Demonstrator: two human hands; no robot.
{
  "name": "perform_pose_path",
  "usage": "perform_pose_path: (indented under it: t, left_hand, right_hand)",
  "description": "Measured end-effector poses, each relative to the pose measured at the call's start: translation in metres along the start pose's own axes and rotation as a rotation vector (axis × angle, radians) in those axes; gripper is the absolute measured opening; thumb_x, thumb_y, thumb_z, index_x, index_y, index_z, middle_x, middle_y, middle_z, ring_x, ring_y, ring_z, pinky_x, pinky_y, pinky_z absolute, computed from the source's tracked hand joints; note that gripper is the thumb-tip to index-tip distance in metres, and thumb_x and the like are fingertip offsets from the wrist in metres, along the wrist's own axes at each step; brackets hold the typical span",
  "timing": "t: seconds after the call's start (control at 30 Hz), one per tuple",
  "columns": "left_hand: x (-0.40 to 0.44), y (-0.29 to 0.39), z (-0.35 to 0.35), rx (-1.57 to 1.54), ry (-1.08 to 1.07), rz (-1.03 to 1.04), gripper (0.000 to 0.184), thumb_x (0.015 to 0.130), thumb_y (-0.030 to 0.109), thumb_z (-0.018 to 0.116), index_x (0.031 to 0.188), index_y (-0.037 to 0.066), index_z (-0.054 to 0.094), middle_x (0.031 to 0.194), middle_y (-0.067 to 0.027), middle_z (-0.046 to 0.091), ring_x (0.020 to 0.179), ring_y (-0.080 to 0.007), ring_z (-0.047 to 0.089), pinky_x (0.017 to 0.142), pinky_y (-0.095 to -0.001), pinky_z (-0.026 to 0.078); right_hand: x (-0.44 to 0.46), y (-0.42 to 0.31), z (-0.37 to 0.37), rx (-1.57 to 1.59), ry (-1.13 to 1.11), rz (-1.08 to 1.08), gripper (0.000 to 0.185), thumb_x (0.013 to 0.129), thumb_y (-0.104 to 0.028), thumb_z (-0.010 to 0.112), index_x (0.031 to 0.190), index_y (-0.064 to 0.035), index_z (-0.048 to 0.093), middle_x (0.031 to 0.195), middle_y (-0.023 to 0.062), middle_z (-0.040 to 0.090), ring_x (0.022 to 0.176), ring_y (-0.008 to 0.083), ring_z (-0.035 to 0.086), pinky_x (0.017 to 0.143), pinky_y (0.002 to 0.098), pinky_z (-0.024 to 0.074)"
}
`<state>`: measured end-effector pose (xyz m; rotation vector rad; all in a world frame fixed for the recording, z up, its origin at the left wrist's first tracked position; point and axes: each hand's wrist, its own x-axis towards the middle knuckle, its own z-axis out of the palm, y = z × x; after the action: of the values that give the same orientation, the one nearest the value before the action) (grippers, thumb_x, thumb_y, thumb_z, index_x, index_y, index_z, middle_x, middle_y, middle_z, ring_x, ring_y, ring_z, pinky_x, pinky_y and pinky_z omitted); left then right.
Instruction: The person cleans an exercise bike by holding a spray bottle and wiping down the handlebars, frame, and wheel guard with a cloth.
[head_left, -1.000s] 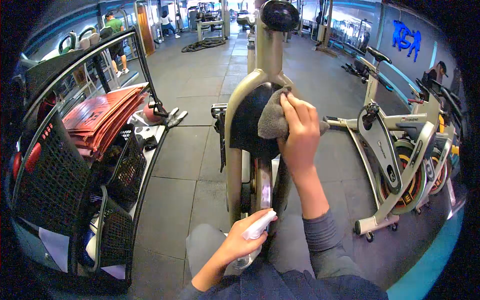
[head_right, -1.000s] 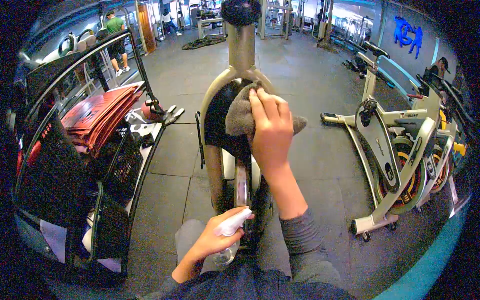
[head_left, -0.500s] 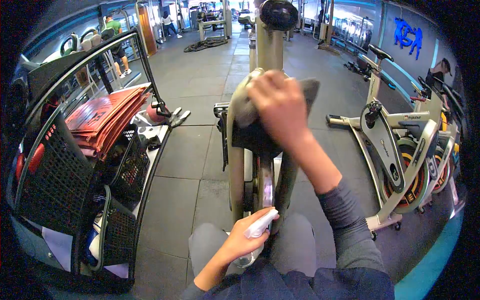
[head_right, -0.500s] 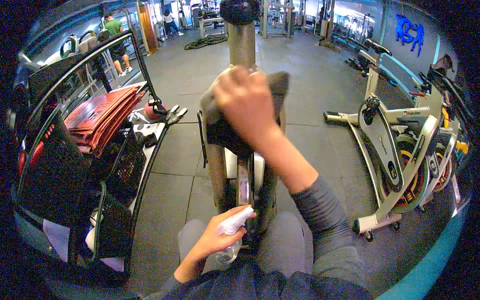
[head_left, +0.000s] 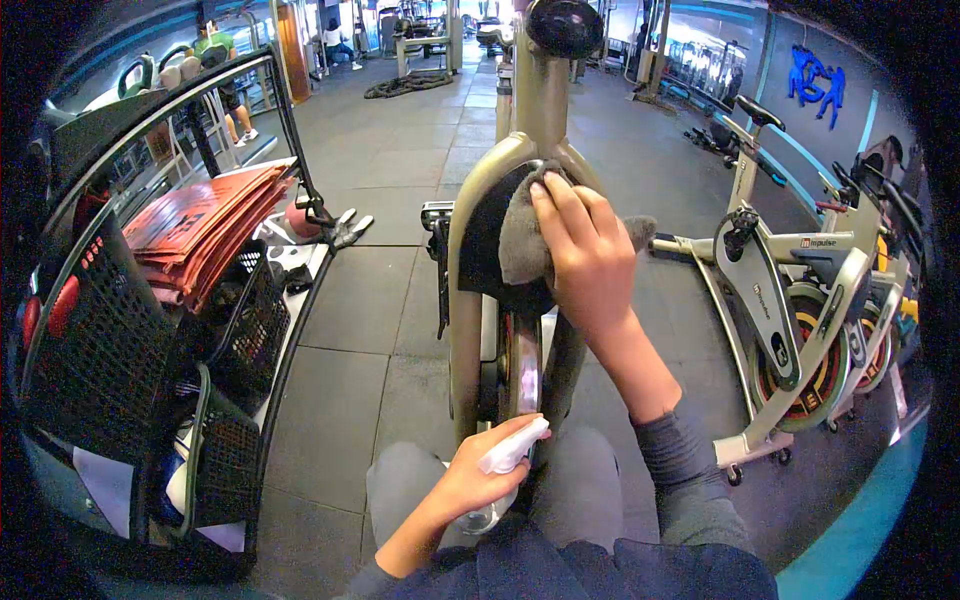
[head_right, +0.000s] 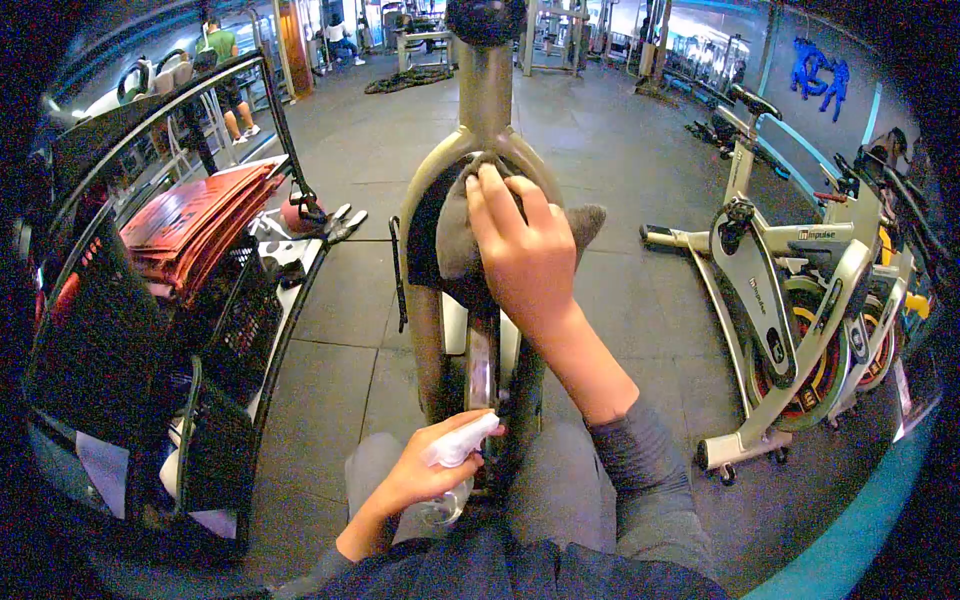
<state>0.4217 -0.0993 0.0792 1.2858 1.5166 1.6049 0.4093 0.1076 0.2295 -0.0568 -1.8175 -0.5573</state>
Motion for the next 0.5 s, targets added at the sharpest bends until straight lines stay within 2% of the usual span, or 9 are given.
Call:
perform_pose_path:
  t: [0.07,0.27,0.5]
  left_hand:
    - [0.0,0.001,0.0,-0.006,-0.001,-0.009,0.056,0.078,0.001,0.062,0.133,0.001,0.05,0.119,-0.0102,0.066,0.105,-0.0151,0.061,0.091,-0.0279,0.047]
    - [-0.002,0.009,0.001,0.028,0.015,-0.033,0.056,0.078,-0.002,0.064,0.133,-0.001,0.049,0.12,-0.0105,0.065,0.106,-0.014,0.061,0.089,-0.0269,0.048]
    - [-0.001,0.009,0.002,0.073,0.028,0.003,0.057,0.078,-0.001,0.064,0.133,0.0,0.049,0.119,-0.0101,0.065,0.105,-0.0145,0.061,0.087,-0.0265,0.049]
  right_hand:
    - [0.012,-0.001,0.004,0.029,-0.036,0.053,0.03,0.075,-0.007,0.058,0.103,-0.0041,0.069,0.113,0.0049,0.065,0.098,0.0234,0.06,0.079,0.0348,0.0535]
    - [0.035,-0.007,0.017,-0.085,-0.159,0.065,0.015,0.076,-0.01,0.059,0.089,-0.0062,0.065,0.107,0.0023,0.064,0.095,0.0237,0.06,0.074,0.035,0.0528]
    - [0.014,-0.013,0.007,-0.091,-0.072,-0.02,0.012,0.076,-0.013,0.06,0.087,-0.0091,0.063,0.109,0.0016,0.063,0.096,0.0214,0.058,0.07,0.0325,0.0493]
